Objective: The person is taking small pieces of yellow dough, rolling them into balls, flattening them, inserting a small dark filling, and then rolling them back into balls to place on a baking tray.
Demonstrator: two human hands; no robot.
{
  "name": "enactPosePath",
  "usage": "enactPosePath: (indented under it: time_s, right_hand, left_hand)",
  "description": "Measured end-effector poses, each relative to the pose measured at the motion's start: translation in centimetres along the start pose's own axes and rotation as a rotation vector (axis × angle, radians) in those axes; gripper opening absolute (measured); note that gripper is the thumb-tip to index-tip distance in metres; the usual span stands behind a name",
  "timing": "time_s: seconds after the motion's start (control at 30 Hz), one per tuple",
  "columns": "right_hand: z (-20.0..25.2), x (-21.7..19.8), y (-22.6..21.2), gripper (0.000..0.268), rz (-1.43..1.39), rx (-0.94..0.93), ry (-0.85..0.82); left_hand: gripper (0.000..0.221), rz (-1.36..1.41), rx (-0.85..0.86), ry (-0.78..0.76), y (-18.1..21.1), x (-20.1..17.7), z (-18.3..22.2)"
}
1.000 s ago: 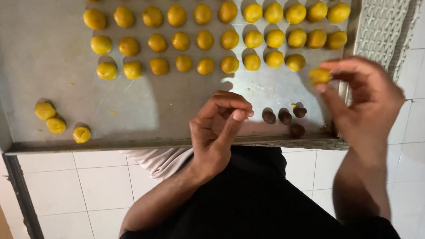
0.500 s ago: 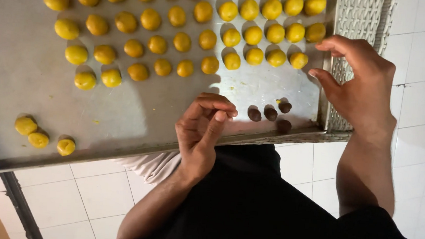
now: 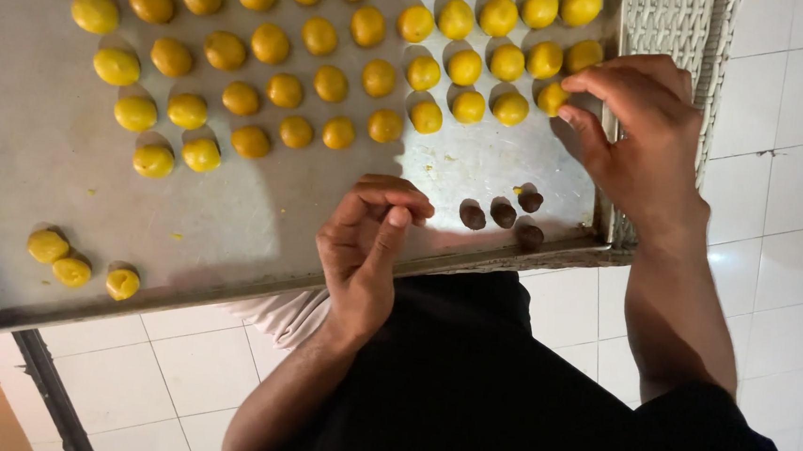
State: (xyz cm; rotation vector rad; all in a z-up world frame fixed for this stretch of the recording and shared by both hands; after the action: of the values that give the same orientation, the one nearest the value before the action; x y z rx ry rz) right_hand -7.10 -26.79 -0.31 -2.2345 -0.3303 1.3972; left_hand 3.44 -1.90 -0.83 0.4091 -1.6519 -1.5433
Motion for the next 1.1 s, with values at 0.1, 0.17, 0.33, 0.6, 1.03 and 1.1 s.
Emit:
enactPosePath:
  time_s: [0.1,0.17,0.33,0.6,1.03,1.1]
  right_hand:
    - [0.0,-0.2,0.1,0.033,0.011,0.015,-0.005]
    - [0.0,-0.4,-0.2,0.032,-0.043,0.028,0.016]
    - [0.1,-0.4,-0.4,0.038,-0.046,0.038,0.001]
    - [-0.2,-0.3,-0.8,0.037,-0.09,0.034,-0.036]
    - [3.6,-1.1,0.0,0.03,-0.365,0.015,0.087]
    - [4.7,-0.8,-0.9,0.039,-0.486,0.098,0.132]
  left_hand:
    - [0.011,-0.036,0.026,0.029,0.4,-0.9,-0.5]
    - [0.01,-0.124,0.101,0.084,1.0,-1.7,-0.8]
    - [0.014,-0.171,0.209,0.228,2.9,-4.5,-1.7]
    - [0.009,-0.135,0.367,0.316,4.9,-8.9,-1.8]
    - [0.017,-1.05,0.525,0.594,10.2,-17.4,2.5]
    - [0.012,-1.229,0.519,0.607,11.0,-18.7,4.0]
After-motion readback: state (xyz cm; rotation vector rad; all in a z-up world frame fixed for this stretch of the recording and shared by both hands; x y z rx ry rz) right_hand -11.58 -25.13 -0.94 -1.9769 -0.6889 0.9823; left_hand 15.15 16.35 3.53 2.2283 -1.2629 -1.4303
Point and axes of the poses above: each hand's wrist, its own z-axis away from the middle knuckle, its own x-axis out of the palm, y = z × x, the point moved 3 cm from there along -z, towards the middle knuckle, and after that the axes turned 7 degrees about -z, right-handed, at the moved point
